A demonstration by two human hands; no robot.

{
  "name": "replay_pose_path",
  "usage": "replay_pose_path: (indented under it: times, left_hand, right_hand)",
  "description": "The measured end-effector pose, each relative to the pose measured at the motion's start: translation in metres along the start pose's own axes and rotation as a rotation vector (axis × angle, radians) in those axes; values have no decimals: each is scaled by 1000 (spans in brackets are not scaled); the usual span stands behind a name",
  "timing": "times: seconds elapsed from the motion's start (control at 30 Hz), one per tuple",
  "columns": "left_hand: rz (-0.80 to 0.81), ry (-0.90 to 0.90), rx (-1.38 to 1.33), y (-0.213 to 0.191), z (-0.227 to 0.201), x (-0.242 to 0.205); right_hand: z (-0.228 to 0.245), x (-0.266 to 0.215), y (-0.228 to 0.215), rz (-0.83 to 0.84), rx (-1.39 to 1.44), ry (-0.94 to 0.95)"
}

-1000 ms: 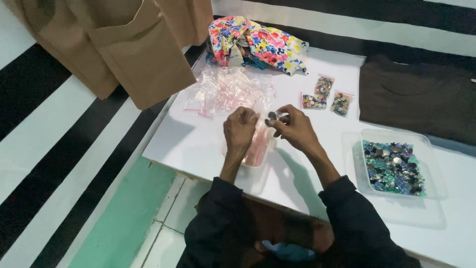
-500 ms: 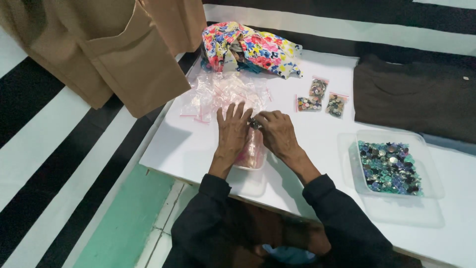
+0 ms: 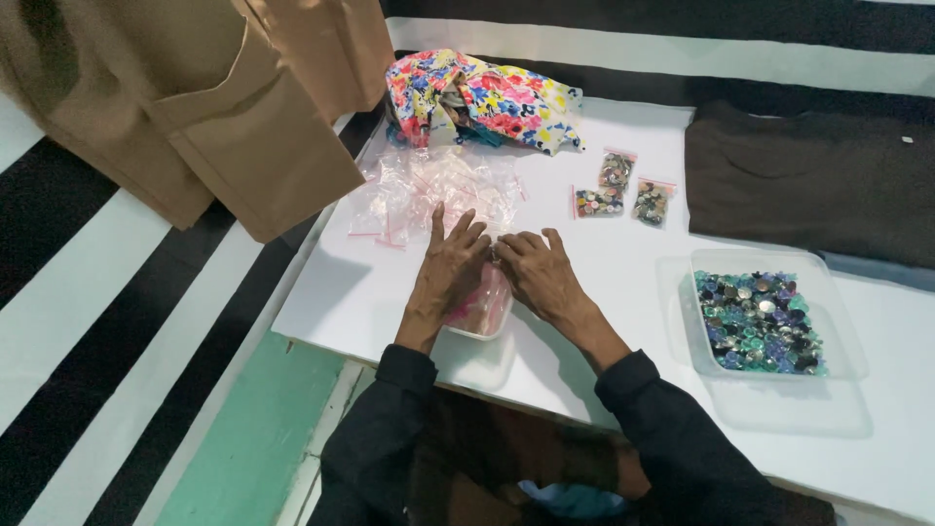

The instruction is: Sort small decorative trims and place them into plastic bags

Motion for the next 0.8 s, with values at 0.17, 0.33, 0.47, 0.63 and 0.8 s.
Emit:
replay_pose_path:
  times: [0.17,0.33,0.47,0.63,0.8]
  left_hand:
    - [72,28,105,10,6,-4]
    - [193,-67,100,27,20,-16]
    - [222,-130,25,26,22,-16]
    - [225,-180,-40,26,27,-20]
    - [244,-189,-38,40,43,-29]
  right_hand:
    - [-2,5,6,130,-6,-60]
    - [-1,4,10,272,3,-62]
    - [0,4,11,253,-4,-44]
    - [-1,4,15,252,34,-39]
    - [-1,3,8,268,89,-32]
Point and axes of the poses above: each hand's wrist, its own x-axis towards the middle knuckle, its own y-axis out of the palm, z = x × y, the point moved 5 cm from there along x, towards the middle knuckle, and after that the axes turned 15 degrees about -x, right-handed, at the moved point
